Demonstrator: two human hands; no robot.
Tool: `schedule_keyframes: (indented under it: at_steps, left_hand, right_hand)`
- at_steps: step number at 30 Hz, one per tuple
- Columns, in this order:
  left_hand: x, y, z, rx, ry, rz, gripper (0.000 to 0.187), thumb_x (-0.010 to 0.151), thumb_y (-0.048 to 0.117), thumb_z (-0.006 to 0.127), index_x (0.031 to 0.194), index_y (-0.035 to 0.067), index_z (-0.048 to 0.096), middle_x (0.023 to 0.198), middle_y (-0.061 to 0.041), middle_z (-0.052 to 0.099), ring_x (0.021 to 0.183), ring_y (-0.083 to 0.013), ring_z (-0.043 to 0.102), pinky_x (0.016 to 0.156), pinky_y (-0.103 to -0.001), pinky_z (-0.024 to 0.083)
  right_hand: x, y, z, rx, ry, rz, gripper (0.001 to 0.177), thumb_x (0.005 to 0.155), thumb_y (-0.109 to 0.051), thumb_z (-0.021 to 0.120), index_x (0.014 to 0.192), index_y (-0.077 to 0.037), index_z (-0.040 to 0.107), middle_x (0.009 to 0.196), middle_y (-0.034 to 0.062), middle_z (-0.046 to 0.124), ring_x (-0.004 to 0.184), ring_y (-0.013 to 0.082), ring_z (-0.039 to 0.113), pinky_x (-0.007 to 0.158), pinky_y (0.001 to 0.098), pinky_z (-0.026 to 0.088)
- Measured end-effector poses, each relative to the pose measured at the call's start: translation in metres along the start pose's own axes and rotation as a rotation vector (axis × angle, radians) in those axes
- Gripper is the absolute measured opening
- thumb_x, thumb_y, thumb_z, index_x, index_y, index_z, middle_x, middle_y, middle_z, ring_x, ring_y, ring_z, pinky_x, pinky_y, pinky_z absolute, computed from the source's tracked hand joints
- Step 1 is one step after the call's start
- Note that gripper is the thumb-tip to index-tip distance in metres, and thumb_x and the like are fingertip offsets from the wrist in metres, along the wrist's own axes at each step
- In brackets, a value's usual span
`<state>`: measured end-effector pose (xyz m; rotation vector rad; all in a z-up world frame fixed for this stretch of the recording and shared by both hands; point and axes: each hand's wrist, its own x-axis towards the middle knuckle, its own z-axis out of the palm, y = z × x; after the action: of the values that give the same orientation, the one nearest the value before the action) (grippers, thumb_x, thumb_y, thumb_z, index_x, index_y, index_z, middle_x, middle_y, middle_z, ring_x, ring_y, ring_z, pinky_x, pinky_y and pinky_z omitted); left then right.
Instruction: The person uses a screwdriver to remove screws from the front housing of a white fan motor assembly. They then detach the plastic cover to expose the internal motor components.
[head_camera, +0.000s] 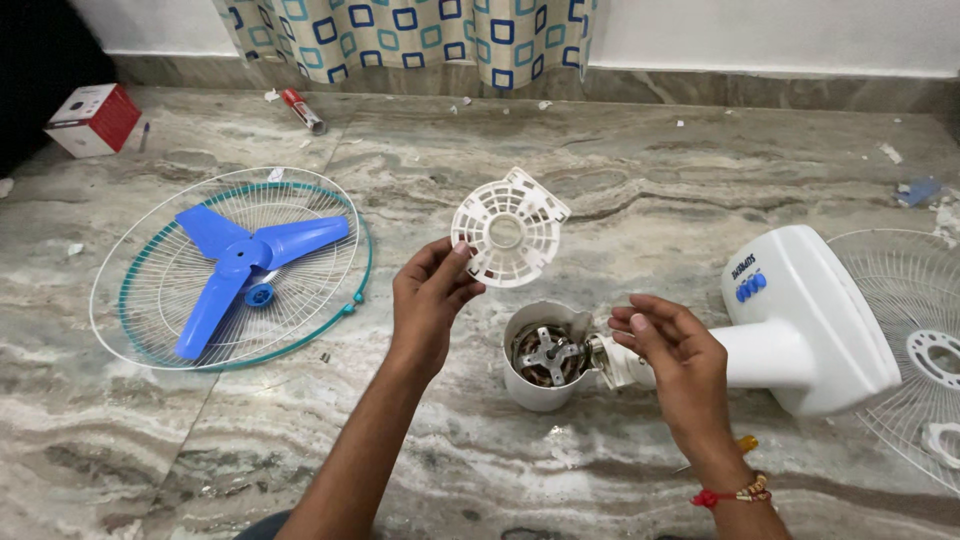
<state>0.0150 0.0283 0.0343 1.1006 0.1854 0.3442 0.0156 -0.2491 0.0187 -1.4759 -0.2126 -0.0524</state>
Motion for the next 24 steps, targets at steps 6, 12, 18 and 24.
schedule_keyframes:
  at_steps: [6,12,18,24]
  left_hand:
    - [-0.006,0.020,-0.022,-0.013,0.098,0.015,0.031,0.096,0.017,0.068,0.121,-0.002,0.067,0.096,-0.006,0.070,0.083,-0.0124,0.067,0.080,-0.030,0.062]
    - [-0.016,0.028,-0.043,0.081,0.132,0.037,0.038,0.096,0.016,0.068,0.127,-0.006,0.066,0.096,-0.008,0.069,0.083,-0.0138,0.068,0.085,-0.033,0.065]
    - [-0.001,0.049,-0.093,0.268,0.144,0.081,0.038,0.096,0.015,0.068,0.126,-0.009,0.066,0.095,-0.011,0.068,0.081,-0.0152,0.069,0.081,-0.033,0.067]
    - [0.007,0.077,-0.164,0.476,0.281,0.018,0.033,0.096,0.019,0.067,0.120,-0.003,0.071,0.104,-0.011,0.075,0.091,-0.0167,0.072,0.077,-0.032,0.063]
  right_hand:
    - [0.006,0.015,-0.003,-0.010,0.041,0.000,0.030,0.100,-0.008,0.061,0.126,0.006,0.063,0.116,0.0184,0.074,0.108,0.0245,0.073,0.095,0.0355,0.061]
    - [0.009,0.019,-0.006,-0.029,0.041,-0.050,0.029,0.101,-0.009,0.060,0.125,0.006,0.063,0.117,0.0176,0.074,0.110,0.0241,0.073,0.098,0.0351,0.059]
    - [0.007,0.035,-0.004,-0.087,-0.027,-0.093,0.027,0.100,-0.006,0.061,0.125,0.004,0.064,0.120,0.0148,0.074,0.114,0.0212,0.070,0.100,0.0330,0.056]
    - [0.004,0.055,0.001,-0.237,-0.040,-0.019,0.025,0.097,-0.005,0.063,0.121,0.000,0.069,0.119,0.0110,0.075,0.113,0.0174,0.071,0.098,0.0303,0.057]
